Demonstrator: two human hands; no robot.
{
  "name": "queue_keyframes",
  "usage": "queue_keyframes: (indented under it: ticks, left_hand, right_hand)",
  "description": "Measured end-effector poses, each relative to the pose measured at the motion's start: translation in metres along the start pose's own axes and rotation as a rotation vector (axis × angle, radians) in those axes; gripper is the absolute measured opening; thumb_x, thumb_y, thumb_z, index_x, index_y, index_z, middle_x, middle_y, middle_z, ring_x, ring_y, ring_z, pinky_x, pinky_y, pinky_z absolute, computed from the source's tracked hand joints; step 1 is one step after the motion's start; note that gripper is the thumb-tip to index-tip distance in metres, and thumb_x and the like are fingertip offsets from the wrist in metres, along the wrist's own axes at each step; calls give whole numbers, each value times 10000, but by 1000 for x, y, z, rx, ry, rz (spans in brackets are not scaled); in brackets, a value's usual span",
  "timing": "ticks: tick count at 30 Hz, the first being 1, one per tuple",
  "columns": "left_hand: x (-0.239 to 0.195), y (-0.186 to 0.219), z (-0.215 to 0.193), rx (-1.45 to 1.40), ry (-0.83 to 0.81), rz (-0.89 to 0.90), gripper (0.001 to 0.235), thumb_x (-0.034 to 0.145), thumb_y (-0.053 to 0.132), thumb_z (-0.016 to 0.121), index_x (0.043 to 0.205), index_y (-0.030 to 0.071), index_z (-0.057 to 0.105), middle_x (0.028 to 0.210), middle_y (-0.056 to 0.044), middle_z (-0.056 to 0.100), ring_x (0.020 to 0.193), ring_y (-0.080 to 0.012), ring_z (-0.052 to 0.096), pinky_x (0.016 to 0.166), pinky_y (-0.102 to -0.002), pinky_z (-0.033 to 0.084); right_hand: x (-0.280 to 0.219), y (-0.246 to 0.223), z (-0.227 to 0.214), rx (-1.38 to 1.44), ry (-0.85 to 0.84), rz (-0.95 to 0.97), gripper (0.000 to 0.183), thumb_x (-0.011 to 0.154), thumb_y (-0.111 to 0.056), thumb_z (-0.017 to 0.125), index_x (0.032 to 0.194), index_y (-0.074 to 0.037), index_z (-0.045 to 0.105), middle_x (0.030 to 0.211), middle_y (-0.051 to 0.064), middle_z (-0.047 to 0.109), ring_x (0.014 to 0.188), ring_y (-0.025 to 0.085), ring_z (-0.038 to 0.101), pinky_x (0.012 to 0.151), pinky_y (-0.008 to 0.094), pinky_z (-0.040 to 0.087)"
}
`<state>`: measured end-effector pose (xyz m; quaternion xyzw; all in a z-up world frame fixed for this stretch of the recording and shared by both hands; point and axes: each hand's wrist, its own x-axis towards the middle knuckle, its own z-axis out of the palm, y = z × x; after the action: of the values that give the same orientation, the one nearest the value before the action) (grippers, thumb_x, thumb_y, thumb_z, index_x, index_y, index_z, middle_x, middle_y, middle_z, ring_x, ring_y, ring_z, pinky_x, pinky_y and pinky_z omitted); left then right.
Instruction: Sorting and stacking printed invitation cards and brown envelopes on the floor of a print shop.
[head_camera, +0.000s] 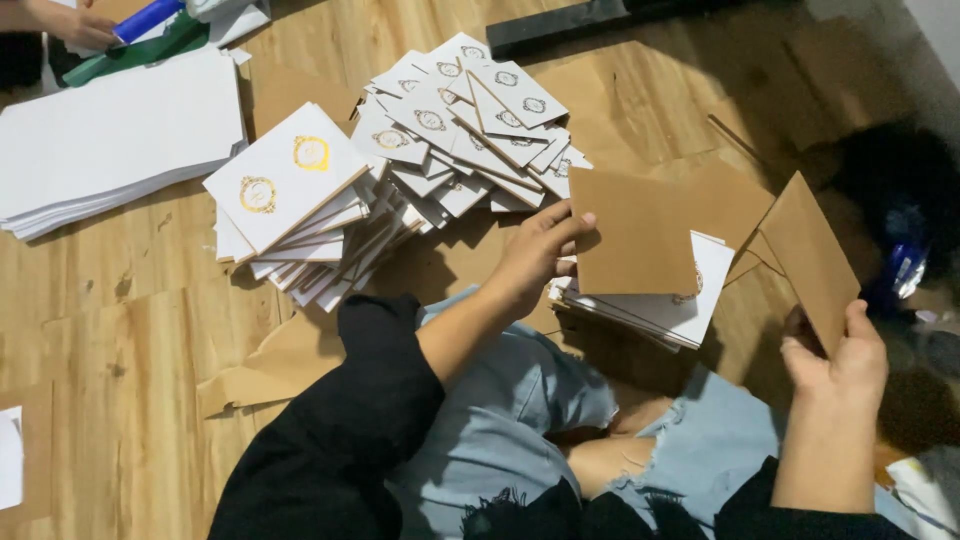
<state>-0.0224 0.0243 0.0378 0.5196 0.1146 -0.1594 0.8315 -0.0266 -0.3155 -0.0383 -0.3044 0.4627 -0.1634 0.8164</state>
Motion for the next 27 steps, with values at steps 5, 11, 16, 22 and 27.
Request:
queue_keyframes:
  ticks: [5,11,16,22,27]
  left_hand:
    - [4,-9,-6,83,-43,105,62,837,167,591,871,115,593,762,10,551,692,-114,513,615,-309,456]
    - [8,-14,-8,137,10,52,138,812,157,640,929,84,652,808,5,643,715,-108,575,560,-251,394]
    - [15,-22,-12,191,72,55,116,778,150,684,840,98,601,681,2,626,634,-82,548,559,-241,392]
    - [-2,-12,1,269,117,97,126,796,160,676,787,95,569,516,64,434,533,-48,418,540,-211,357]
    - [-7,-10,7,279,86,106,145,802,154,667,902,64,614,690,-20,654,673,-101,630,628,-239,507]
  right_hand:
    - [8,-3,-1,117,-40,8,146,839,-157,692,984,-147,676,1046,79,752,936,242,726,691,335,640]
    - [6,-1,3,180,-26,-16,234,831,-108,678,1060,-69,655,1063,120,736,949,261,716,705,378,645]
    - [9,-2,23,237,-45,-24,250,837,-96,662,1080,-41,645,1064,127,754,942,251,741,734,366,667]
    - [33,19,10,-71,-440,32,836,844,-567,497,1403,-107,79,1480,168,159,1198,263,347,928,417,311]
    - [-99,28,23,-669,-446,-576,521,939,-473,363,1339,-140,364,1386,71,391,1284,140,365,1058,289,281]
